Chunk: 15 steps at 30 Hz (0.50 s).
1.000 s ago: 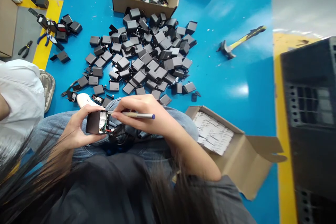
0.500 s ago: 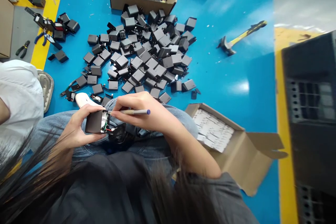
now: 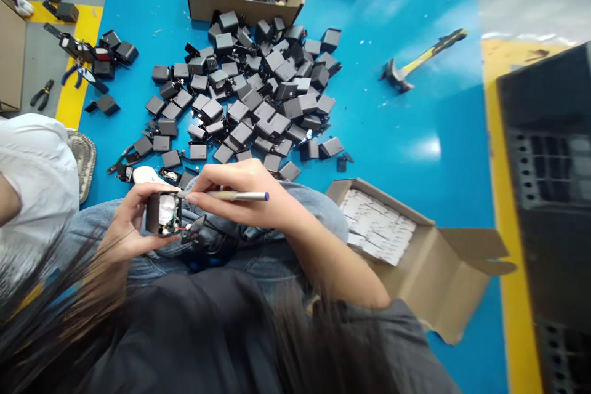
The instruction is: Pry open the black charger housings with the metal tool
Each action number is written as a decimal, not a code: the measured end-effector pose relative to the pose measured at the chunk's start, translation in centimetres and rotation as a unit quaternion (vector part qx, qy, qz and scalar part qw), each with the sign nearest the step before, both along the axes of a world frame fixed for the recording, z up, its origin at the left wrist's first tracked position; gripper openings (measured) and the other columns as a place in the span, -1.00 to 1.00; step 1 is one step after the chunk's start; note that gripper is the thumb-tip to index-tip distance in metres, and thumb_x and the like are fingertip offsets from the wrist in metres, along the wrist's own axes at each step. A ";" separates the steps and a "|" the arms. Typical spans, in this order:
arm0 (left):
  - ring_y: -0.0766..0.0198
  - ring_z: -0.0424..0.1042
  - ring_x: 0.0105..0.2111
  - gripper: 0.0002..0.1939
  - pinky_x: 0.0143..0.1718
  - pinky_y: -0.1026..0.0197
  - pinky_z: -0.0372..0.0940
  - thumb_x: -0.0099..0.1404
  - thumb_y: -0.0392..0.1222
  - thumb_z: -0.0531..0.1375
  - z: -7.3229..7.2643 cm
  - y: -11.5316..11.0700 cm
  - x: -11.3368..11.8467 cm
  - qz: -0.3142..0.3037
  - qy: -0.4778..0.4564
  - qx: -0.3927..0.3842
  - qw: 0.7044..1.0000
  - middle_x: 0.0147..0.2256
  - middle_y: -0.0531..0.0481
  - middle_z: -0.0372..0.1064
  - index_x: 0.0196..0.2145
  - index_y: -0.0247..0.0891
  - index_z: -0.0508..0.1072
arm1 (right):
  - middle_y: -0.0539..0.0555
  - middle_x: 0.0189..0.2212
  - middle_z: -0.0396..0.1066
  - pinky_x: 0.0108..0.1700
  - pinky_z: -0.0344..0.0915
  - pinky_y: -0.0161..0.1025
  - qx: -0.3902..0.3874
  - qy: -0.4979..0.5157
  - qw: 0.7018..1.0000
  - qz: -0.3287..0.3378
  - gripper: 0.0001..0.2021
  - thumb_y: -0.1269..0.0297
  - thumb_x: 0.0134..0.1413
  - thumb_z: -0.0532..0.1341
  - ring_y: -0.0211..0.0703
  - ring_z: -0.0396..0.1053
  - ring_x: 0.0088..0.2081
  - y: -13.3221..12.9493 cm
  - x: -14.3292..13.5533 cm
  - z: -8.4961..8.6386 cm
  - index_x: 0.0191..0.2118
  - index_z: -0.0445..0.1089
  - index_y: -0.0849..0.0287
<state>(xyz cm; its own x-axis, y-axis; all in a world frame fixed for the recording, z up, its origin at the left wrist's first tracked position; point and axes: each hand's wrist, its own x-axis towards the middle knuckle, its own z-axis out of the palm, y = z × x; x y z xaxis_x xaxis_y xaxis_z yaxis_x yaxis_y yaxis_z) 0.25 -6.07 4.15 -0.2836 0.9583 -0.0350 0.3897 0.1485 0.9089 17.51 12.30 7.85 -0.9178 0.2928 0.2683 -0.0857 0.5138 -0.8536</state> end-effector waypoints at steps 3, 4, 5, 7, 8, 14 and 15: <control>0.01 0.45 0.04 -0.44 0.07 -0.10 0.38 0.11 -0.18 0.40 -0.1 0.3 0.2 -0.020 -0.002 0.007 1.000 0.02 -0.07 0.43 0.05 -0.04 0.35 | -0.02 -0.55 0.50 -0.50 0.26 -0.35 0.014 0.017 0.998 -0.053 -0.74 0.17 0.29 0.21 -0.31 0.40 -0.56 -0.1 0.7 0.0 -0.44 0.38 0.13; 0.01 0.43 0.07 -0.44 0.09 -0.11 0.37 0.13 -0.19 0.39 -0.3 0.3 0.3 -0.019 0.005 0.008 1.000 0.03 -0.08 0.43 0.06 -0.05 0.34 | -0.01 -0.57 0.47 -0.53 0.26 -0.32 0.007 0.033 0.996 -0.083 -0.71 0.13 0.31 0.19 -0.29 0.38 -0.58 -0.1 1.0 -0.1 -0.44 0.38 0.11; 0.00 0.42 0.09 -0.44 0.11 -0.12 0.36 0.13 -0.19 0.39 -0.5 0.4 0.3 -0.013 0.008 0.017 1.000 0.04 -0.09 0.42 0.06 -0.06 0.32 | -0.01 -0.58 0.46 -0.54 0.26 -0.30 -0.005 0.055 0.993 -0.108 -0.69 0.09 0.32 0.16 -0.28 0.37 -0.59 -0.2 1.3 -0.2 -0.44 0.38 0.09; -0.02 0.41 0.12 -0.42 0.10 -0.12 0.37 0.12 -0.19 0.40 -1.0 0.5 0.3 0.002 -0.001 0.061 0.998 0.05 -0.12 0.42 0.06 -0.09 0.29 | 0.00 -0.57 0.47 -0.56 0.28 -0.27 -0.032 0.096 0.987 -0.124 -0.71 0.07 0.32 0.15 -0.25 0.39 -0.60 -0.5 1.7 -0.3 -0.41 0.40 0.07; -0.03 0.40 0.13 -0.41 0.09 -0.12 0.37 0.12 -0.19 0.40 -1.2 0.5 0.4 0.008 -0.011 0.084 0.996 0.06 -0.12 0.42 0.05 -0.09 0.27 | 0.01 -0.55 0.48 -0.55 0.30 -0.26 -0.040 0.108 0.987 -0.114 -0.74 0.09 0.31 0.16 -0.23 0.41 -0.59 -0.7 1.7 -0.3 -0.39 0.41 0.06; -0.01 0.40 0.13 -0.46 0.08 -0.16 0.37 0.19 -0.10 0.37 -1.5 0.6 0.7 0.040 -0.008 0.145 0.989 0.06 -0.12 0.40 0.02 -0.04 0.19 | 0.01 -0.57 0.50 -0.56 0.37 -0.28 -0.022 0.131 0.991 -0.030 -0.81 0.27 0.30 0.16 -0.22 0.44 -0.60 -2.1 1.1 0.7 -0.36 0.43 0.08; 0.00 0.41 0.11 -0.46 0.06 -0.15 0.38 0.19 -0.07 0.36 -1.6 0.6 0.8 0.045 0.001 0.150 0.988 0.05 -0.12 0.40 0.01 -0.04 0.17 | 0.01 -0.57 0.50 -0.56 0.37 -0.28 -0.021 0.134 0.990 -0.030 -0.82 0.29 0.30 0.15 -0.22 0.45 -0.60 -2.2 1.1 0.9 -0.35 0.43 0.08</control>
